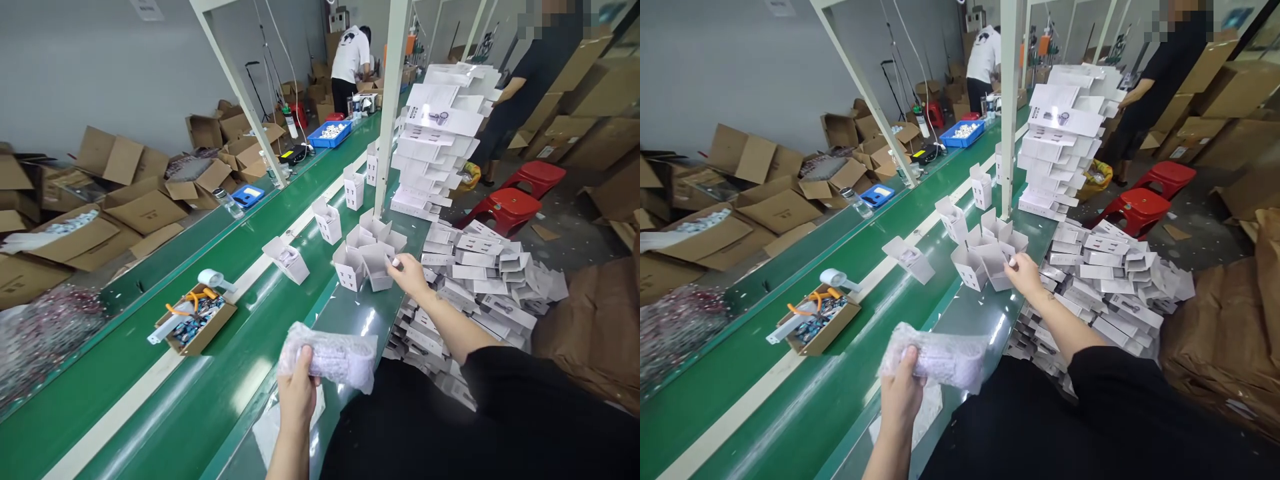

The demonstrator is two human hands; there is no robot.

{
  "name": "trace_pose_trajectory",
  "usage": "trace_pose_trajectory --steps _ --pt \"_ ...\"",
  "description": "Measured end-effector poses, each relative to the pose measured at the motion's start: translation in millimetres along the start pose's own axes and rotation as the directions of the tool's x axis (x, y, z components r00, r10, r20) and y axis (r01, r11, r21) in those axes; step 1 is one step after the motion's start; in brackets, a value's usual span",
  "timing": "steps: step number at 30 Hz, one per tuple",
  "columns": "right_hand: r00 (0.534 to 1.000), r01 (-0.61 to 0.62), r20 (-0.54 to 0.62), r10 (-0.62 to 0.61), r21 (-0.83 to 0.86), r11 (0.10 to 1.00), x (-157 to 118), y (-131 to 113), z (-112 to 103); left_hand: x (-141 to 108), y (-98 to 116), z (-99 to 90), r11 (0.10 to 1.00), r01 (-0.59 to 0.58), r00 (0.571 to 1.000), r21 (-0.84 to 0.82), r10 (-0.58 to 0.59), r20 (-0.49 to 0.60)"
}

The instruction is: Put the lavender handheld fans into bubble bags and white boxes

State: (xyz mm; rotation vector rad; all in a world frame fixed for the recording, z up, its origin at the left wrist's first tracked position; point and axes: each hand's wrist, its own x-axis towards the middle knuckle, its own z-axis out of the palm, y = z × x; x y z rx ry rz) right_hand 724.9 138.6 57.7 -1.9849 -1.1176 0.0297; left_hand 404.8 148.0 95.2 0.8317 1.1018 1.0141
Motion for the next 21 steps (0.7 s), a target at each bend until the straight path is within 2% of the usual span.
trace_pose_trajectory --steps 3,5,7,9,11,12,14,16,17,18,19,21 --pt "0.980 0.083 0.177 -0.092 0.055 0.995 -41 -37 -2 0 18 10.4 0.991 -0.093 0.995 -0.092 0.095 0.015" --pt "0.928 0.149 0.316 -0.196 0.167 0.975 -75 -56 11 0 24 19.3 0.983 -0.175 0.984 -0.060 0.176 0.025" --pt "0.873 0.170 0.406 -0.269 0.263 0.950 -107 -64 30 0 21 22.5 0.963 -0.257 0.966 0.084 0.258 -0.008" --pt "0.850 0.167 0.435 -0.295 0.310 0.936 -129 -64 46 -2 13 16.4 0.888 -0.334 0.918 0.315 0.382 -0.104" --pt "0.825 0.157 0.467 -0.318 0.350 0.923 -142 -62 55 -8 6 2.5 0.741 -0.381 0.835 0.553 0.533 -0.139" --pt "0.794 0.155 0.500 -0.346 0.385 0.910 -144 -62 55 -12 4 -5.7 0.644 -0.403 0.797 0.651 0.596 -0.096" --pt "0.676 0.170 0.582 -0.452 0.474 0.864 -144 -64 53 -23 5 -20.8 0.421 -0.456 0.747 0.784 0.660 0.081" --pt "0.539 0.200 0.624 -0.566 0.558 0.805 -140 -69 52 -34 9 -31.4 0.200 -0.499 0.708 0.843 0.655 0.263" --pt "0.491 0.218 0.624 -0.608 0.588 0.779 -138 -71 52 -40 12 -34.8 0.112 -0.503 0.695 0.857 0.642 0.324" --pt "0.463 0.233 0.618 -0.636 0.607 0.760 -137 -72 54 -44 14 -37.2 0.040 -0.498 0.685 0.866 0.630 0.364" --pt "0.455 0.245 0.609 -0.650 0.616 0.749 -136 -73 58 -49 16 -38.8 -0.015 -0.485 0.680 0.874 0.622 0.388" --pt "0.467 0.250 0.601 -0.648 0.613 0.749 -136 -72 65 -55 18 -40.7 -0.084 -0.452 0.693 0.888 0.594 0.408"
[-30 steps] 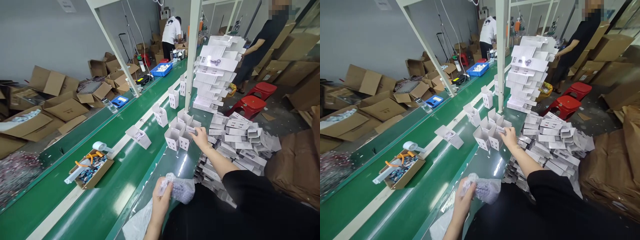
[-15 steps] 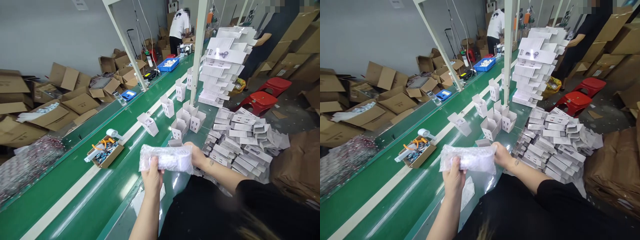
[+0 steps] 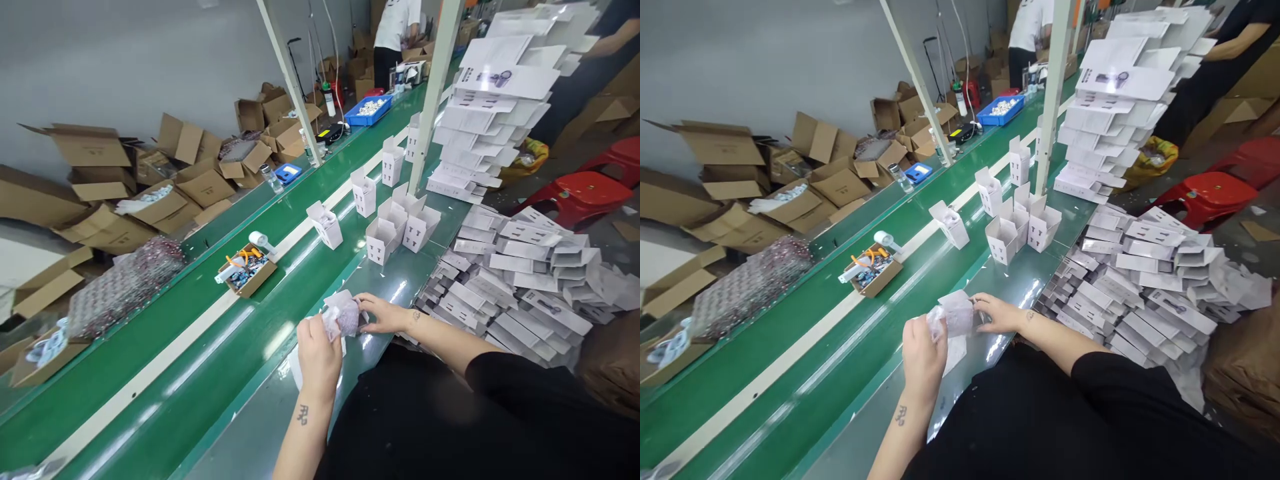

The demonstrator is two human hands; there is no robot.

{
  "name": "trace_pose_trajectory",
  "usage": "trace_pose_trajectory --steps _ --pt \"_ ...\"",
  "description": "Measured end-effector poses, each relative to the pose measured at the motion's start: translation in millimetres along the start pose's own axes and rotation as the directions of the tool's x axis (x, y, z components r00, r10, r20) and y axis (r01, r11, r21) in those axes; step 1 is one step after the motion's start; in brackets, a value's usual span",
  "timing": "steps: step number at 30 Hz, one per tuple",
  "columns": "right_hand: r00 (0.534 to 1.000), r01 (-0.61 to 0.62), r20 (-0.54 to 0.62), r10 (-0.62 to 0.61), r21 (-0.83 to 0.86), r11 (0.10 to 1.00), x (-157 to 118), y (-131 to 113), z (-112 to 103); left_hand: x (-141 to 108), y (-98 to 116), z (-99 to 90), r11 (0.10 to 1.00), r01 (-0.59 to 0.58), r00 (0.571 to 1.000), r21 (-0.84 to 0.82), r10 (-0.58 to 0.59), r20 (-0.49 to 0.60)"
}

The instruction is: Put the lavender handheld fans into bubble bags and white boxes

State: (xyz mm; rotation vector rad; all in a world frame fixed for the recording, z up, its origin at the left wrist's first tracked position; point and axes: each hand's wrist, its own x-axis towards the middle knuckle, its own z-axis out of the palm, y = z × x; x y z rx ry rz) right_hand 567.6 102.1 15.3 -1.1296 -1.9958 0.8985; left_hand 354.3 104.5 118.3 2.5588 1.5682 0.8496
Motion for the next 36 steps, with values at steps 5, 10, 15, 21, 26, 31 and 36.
trace_pose_trajectory --steps 5,10,15,21,26,31,36 --pt "1.000 0.014 -0.004 -0.014 0.027 1.000 9 13 8 -2 1 -4.7 0.978 0.129 0.970 0.163 -0.159 0.186" --pt "0.987 0.159 0.031 -0.160 0.017 0.987 19 14 23 7 9 23.8 0.916 0.228 0.945 0.329 -0.289 0.150" --pt "1.000 0.006 -0.010 -0.005 0.032 0.999 14 15 26 -6 20 57.3 0.977 0.111 0.942 0.180 -0.161 0.293" --pt "0.997 -0.029 0.072 0.024 0.073 0.997 41 18 -15 -29 16 55.7 0.992 0.109 0.944 0.065 -0.124 0.306" --pt "0.957 0.061 0.279 -0.075 0.060 0.996 101 17 -42 -8 -2 49.1 0.963 0.264 0.932 -0.054 -0.240 0.272" --pt "0.980 0.026 0.195 -0.025 0.001 1.000 191 28 -48 -40 -34 37.0 0.708 0.624 0.760 -0.331 -0.649 0.045" --pt "0.996 0.009 0.094 -0.004 -0.047 0.999 279 75 -24 -118 -60 60.7 0.251 0.899 0.333 -0.358 -0.923 0.191"
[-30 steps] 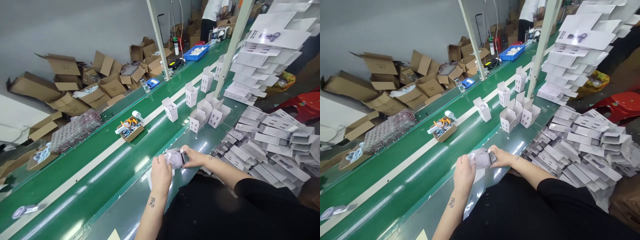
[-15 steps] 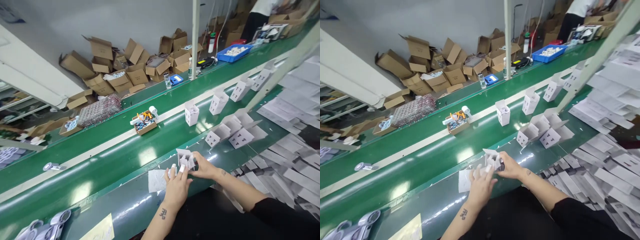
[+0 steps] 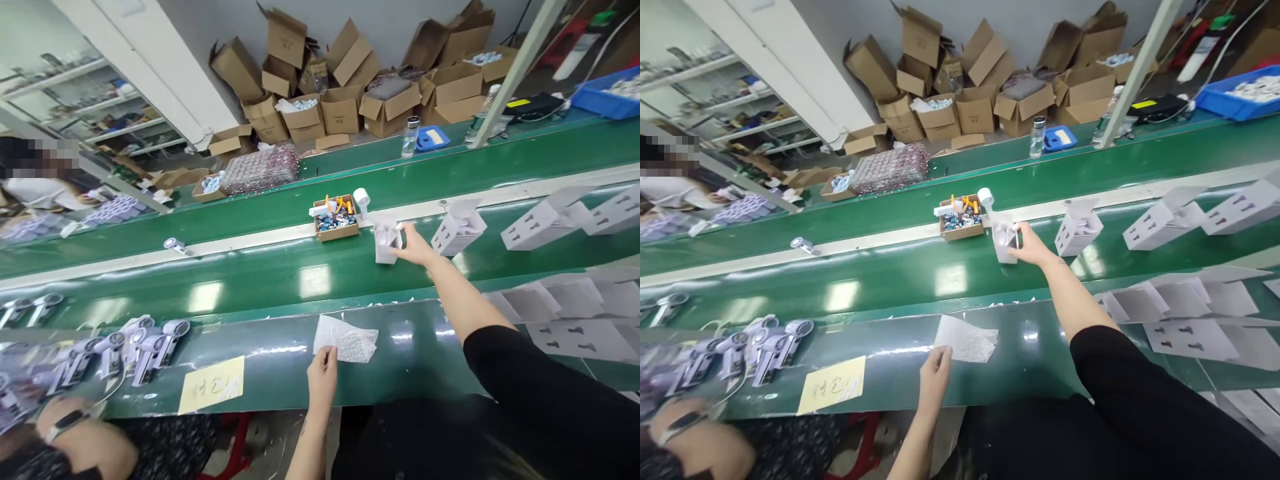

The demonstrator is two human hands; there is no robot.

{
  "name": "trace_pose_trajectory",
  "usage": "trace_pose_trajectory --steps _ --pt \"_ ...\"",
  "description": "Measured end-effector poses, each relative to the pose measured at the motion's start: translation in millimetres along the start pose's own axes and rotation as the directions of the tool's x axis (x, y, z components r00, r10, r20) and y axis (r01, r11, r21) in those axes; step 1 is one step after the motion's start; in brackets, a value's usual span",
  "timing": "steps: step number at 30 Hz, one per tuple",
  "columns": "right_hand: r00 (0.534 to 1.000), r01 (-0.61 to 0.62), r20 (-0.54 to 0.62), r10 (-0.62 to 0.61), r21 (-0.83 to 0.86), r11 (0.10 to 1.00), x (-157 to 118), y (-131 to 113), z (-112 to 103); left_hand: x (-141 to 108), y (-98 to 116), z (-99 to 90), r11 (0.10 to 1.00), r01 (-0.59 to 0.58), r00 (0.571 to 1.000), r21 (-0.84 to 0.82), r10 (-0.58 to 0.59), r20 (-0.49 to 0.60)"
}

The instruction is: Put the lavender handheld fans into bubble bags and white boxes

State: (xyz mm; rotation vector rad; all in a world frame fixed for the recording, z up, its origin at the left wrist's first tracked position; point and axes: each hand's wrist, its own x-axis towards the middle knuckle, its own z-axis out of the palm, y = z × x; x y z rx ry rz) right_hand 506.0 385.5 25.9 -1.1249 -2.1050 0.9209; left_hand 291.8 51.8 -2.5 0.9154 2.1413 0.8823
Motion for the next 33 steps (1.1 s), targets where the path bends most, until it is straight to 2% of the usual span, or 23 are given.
trace_pose_trajectory --steps 3,6,8,9,11,12,13,14,15,17,18,20,22,23,24,25,27,28,29,30,31,33 --pt "0.999 -0.044 0.010 0.044 0.049 0.998 29 24 8 17 -34 2.8 0.991 0.087 0.991 0.106 -0.074 -0.115" --pt "0.998 -0.049 -0.024 0.049 0.024 0.999 32 22 5 41 -47 5.7 0.934 0.291 0.946 0.208 -0.249 -0.205" --pt "0.990 -0.035 -0.140 0.026 -0.062 0.997 14 5 9 51 -48 9.7 0.906 0.372 0.923 0.203 -0.337 -0.188" --pt "0.979 -0.053 -0.199 0.032 -0.099 0.994 -1 -6 16 53 -48 12.8 0.909 0.376 0.923 0.181 -0.349 -0.161" --pt "0.967 -0.137 -0.229 0.109 -0.113 0.984 -45 -29 42 50 -46 20.6 0.931 0.350 0.935 0.103 -0.341 -0.094" --pt "0.980 -0.176 -0.110 0.165 -0.096 0.980 -70 -38 61 46 -45 24.6 0.940 0.336 0.941 0.053 -0.333 -0.061" --pt "0.977 -0.194 0.075 0.199 -0.067 0.979 -96 -45 82 40 -44 27.8 0.948 0.319 0.947 0.011 -0.319 -0.033" --pt "0.943 -0.209 0.259 0.209 -0.028 0.978 -121 -48 103 35 -43 29.6 0.952 0.302 0.953 -0.053 -0.302 -0.007" --pt "0.882 -0.252 0.410 0.233 -0.008 0.968 -143 -49 122 29 -43 29.4 0.945 0.287 0.958 -0.156 -0.287 0.021" --pt "0.812 -0.360 0.490 0.316 -0.005 0.933 -175 -43 149 20 -44 21.3 0.848 0.276 0.959 -0.453 -0.273 0.075" --pt "0.799 -0.403 0.486 0.355 -0.005 0.915 -185 -39 155 18 -45 13.4 0.745 0.279 0.956 -0.605 -0.278 0.100" --pt "0.794 -0.472 0.440 0.420 0.011 0.881 -194 -32 154 17 -48 -7.0 0.516 0.296 0.938 -0.804 -0.314 0.144" --pt "0.776 -0.535 0.414 0.475 0.034 0.844 -198 -34 145 15 -49 -27.4 0.400 0.313 0.922 -0.861 -0.344 0.175" --pt "0.750 -0.579 0.430 0.503 0.060 0.813 -199 -40 143 12 -48 -35.5 0.362 0.317 0.921 -0.877 -0.338 0.193" --pt "0.696 -0.653 0.479 0.535 0.112 0.749 -201 -50 144 7 -45 -41.4 0.328 0.317 0.924 -0.890 -0.318 0.212" --pt "0.612 -0.748 0.563 0.555 0.185 0.638 -203 -62 148 0 -41 -45.3 0.294 0.317 0.930 -0.901 -0.285 0.234" --pt "0.421 -0.904 0.770 0.479 0.312 0.293 -207 -90 167 -22 -31 -48.2 0.230 0.323 0.940 -0.918 -0.193 0.283" --pt "0.369 -0.929 0.836 0.407 0.350 0.122 -208 -105 179 -35 -27 -48.5 0.212 0.324 0.943 -0.922 -0.144 0.299" --pt "0.364 -0.923 0.863 0.350 0.385 0.011 -209 -118 191 -48 -25 -48.6 0.215 0.313 0.949 -0.925 -0.099 0.298" --pt "0.401 -0.903 0.857 0.324 0.429 -0.018 -209 -128 201 -62 -24 -48.9 0.234 0.281 0.960 -0.930 -0.065 0.274" --pt "0.448 -0.882 0.836 0.316 0.471 0.004 -207 -137 209 -76 -26 -49.6 0.262 0.228 0.974 -0.938 -0.055 0.221" --pt "0.513 -0.857 0.801 0.309 0.500 0.126 -199 -148 222 -105 -36 -51.2 0.336 0.088 0.992 -0.938 -0.115 0.052"
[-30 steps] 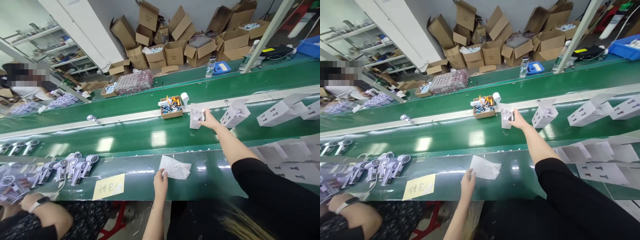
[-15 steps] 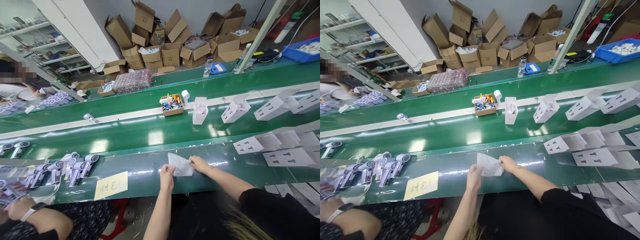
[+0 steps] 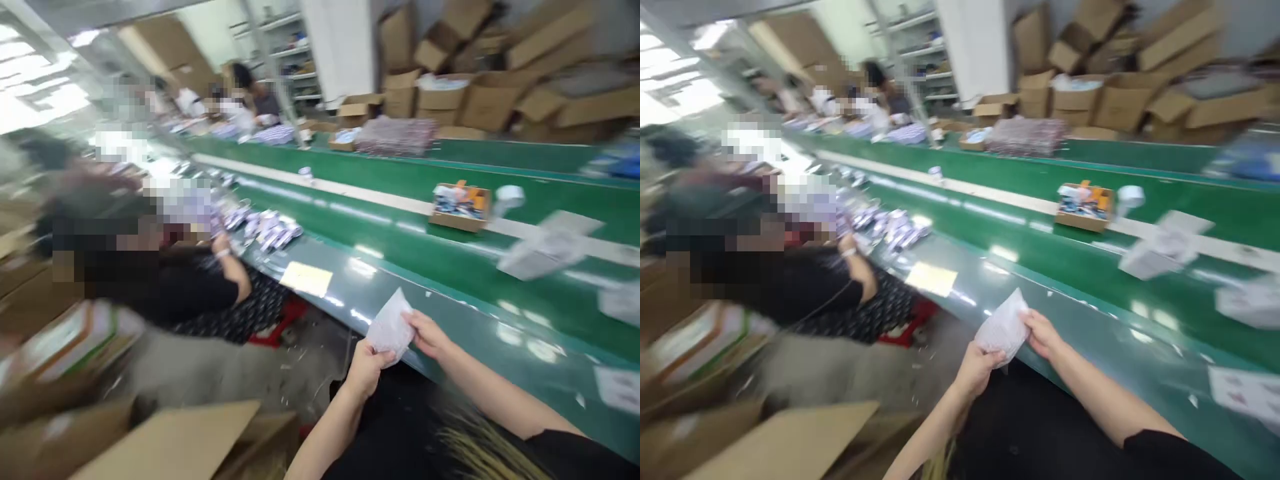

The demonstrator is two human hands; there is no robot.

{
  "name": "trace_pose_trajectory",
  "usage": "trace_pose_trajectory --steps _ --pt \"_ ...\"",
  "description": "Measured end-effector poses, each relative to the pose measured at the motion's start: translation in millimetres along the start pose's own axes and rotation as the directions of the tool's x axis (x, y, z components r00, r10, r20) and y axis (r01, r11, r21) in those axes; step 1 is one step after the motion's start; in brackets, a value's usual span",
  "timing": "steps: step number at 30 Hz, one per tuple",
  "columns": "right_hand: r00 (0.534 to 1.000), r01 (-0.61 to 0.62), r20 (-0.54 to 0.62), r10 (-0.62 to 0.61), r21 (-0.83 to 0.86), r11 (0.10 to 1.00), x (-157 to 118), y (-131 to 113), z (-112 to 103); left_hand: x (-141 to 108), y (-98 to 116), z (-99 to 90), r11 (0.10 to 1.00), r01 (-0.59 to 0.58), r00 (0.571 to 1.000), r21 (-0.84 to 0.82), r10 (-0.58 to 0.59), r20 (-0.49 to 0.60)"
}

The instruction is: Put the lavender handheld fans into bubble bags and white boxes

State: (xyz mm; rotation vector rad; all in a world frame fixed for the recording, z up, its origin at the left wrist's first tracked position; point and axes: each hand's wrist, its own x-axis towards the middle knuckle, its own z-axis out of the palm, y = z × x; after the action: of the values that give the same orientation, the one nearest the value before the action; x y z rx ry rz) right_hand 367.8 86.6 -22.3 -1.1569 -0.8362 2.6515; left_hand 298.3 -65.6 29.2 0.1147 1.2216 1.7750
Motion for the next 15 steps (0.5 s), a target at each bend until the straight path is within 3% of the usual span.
trace_pose_trajectory --steps 2,6,8,10,11,12,15 --pt "0.999 0.010 0.034 -0.005 -0.140 0.990 13 -5 17 -30 -8 -16.9 0.992 -0.092 0.974 0.086 0.108 -0.200" --pt "0.976 -0.047 0.191 0.103 -0.280 0.959 25 12 80 -92 -28 -41.4 0.967 -0.010 0.824 0.254 0.152 -0.546" --pt "0.916 -0.144 0.301 0.265 -0.368 0.919 13 37 115 -123 -31 -44.5 0.954 0.016 0.739 0.298 0.189 -0.647" --pt "0.816 -0.232 0.353 0.458 -0.525 0.819 -5 64 143 -158 -25 -44.2 0.934 0.031 0.688 0.357 0.239 -0.685" --pt "0.770 -0.254 0.349 0.533 -0.599 0.759 -13 76 153 -179 -19 -44.6 0.915 0.055 0.694 0.399 0.252 -0.674" --pt "0.738 -0.259 0.341 0.582 -0.653 0.712 -20 87 163 -204 -11 -46.4 0.888 0.092 0.728 0.451 0.249 -0.638" --pt "0.701 -0.206 0.365 0.613 -0.719 0.663 -32 112 189 -301 17 -69.0 0.781 0.191 0.858 0.594 0.161 -0.487"
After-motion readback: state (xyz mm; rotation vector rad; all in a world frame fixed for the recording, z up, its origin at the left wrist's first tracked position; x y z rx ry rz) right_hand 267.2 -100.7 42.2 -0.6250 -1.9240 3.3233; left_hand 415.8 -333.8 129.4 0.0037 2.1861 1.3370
